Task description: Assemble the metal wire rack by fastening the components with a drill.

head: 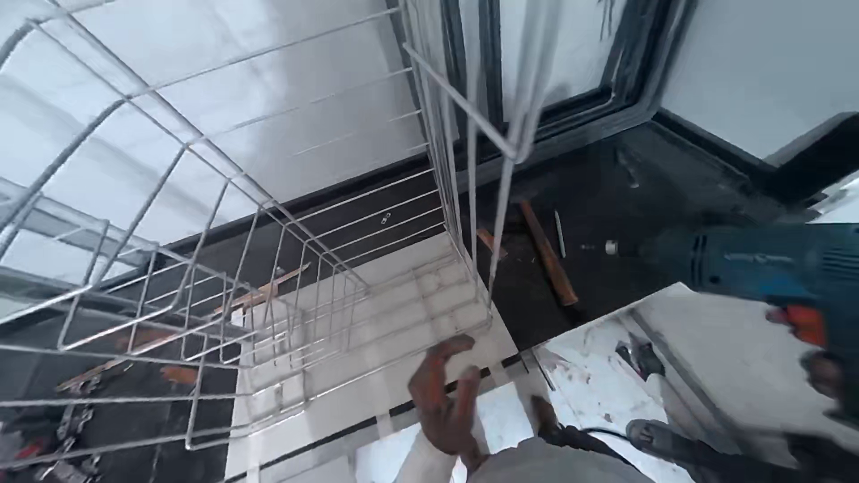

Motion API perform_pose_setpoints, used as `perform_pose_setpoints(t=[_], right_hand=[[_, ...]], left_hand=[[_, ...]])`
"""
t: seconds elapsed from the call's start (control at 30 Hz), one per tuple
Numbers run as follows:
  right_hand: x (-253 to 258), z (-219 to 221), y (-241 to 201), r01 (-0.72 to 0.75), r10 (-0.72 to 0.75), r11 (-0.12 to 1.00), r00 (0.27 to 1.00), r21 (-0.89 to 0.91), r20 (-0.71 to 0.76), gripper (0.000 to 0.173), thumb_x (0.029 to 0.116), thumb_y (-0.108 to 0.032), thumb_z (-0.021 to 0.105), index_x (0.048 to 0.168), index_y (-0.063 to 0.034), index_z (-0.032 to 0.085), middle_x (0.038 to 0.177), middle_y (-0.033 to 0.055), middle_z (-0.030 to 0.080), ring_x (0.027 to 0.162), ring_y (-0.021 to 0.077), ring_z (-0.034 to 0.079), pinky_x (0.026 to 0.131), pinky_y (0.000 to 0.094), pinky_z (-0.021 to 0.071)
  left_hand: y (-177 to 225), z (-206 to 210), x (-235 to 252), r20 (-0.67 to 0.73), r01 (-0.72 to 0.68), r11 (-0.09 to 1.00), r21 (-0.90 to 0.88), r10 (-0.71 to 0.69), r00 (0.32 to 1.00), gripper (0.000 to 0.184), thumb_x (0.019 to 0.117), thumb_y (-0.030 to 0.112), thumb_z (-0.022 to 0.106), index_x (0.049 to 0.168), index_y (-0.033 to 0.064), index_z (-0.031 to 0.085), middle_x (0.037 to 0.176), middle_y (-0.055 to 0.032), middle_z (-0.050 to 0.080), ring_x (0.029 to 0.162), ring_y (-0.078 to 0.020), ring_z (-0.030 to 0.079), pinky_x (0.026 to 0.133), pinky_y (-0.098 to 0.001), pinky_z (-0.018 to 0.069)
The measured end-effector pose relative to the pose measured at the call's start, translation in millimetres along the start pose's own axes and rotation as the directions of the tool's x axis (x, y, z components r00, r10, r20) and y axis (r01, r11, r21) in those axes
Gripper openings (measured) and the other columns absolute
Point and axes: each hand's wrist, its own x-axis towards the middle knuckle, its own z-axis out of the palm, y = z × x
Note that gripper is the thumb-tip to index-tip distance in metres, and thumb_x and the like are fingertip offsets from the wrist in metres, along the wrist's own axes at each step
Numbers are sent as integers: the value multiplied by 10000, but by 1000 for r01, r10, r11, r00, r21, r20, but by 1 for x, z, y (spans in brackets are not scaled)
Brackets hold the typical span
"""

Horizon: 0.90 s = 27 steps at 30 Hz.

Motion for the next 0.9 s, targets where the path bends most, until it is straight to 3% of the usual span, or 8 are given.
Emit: perform_pose_setpoints(t=[0.1,0.27,0.5,0.6,0.63,0.67,0.73,0.9], right_hand=[[88,-21,37,39,-22,994,986,104,-164,307,1035,-276,295,1242,-227,516,957,22,724,574,106,658,449,244,541],[171,-44,76,25,13,971,988,237,-155,332,1076,-318,282,1114,-196,589,923,-27,714,644,59,659,528,212,557],[244,-76,122,-11,-26,908,996,419,81,433,1085,-360,224,1174,-147,591,1072,10,713,759,82,696,620,200,591],[264,-81,124,65,-65,998,995,1,-75,304,1075,-316,347,1274,-171,524,1077,-24,698,802,81,702,653,258,603],[267,-81,121,83,-119,971,981,-226,-151,369,1072,-315,440,1365,-97,494,1137,20,649,896,89,674,760,292,590],[268,-82,117,77,-177,901,964,-428,-198,479,1051,-349,528,1387,-7,512,1221,115,630,1027,142,640,901,344,543],[270,-83,103,25,-262,697,939,-717,-222,641,1000,-468,609,1298,99,600,1266,330,613,1199,419,592,1051,598,426],[273,-93,84,-78,-247,377,952,-923,-181,722,998,-597,541,1185,88,668,1185,396,625,1163,594,569,956,787,373]], left_hand=[[-5,7,-7,-143,78,993,90,-64,988,412,1067,494,450,1097,135,652,998,40,746,973,-70,716,880,-290,598],[12,16,-40,-256,207,957,202,-153,954,384,1071,466,456,1077,137,654,1001,66,741,955,-44,709,856,-246,594],[29,28,-90,-405,384,864,327,-239,882,419,1056,442,505,1034,55,665,934,33,749,881,-13,710,806,-223,596],[33,34,-91,-443,405,848,342,-235,865,422,1047,450,519,1034,53,660,941,36,748,888,-3,704,803,-207,588],[35,36,-88,-440,394,845,360,-219,871,412,1047,453,519,1042,64,656,954,40,747,910,3,700,818,-203,584],[38,36,-82,-426,370,842,392,-191,885,407,1047,458,521,1058,74,656,974,37,749,943,0,700,844,-211,582],[53,30,-59,-358,279,804,525,-88,929,396,1046,464,527,1119,97,658,1030,11,748,1021,-33,699,903,-263,585],[142,3,37,-10,-100,395,913,266,964,358,1034,449,534,1214,140,549,1219,-26,686,1166,-148,654,959,-353,541]])
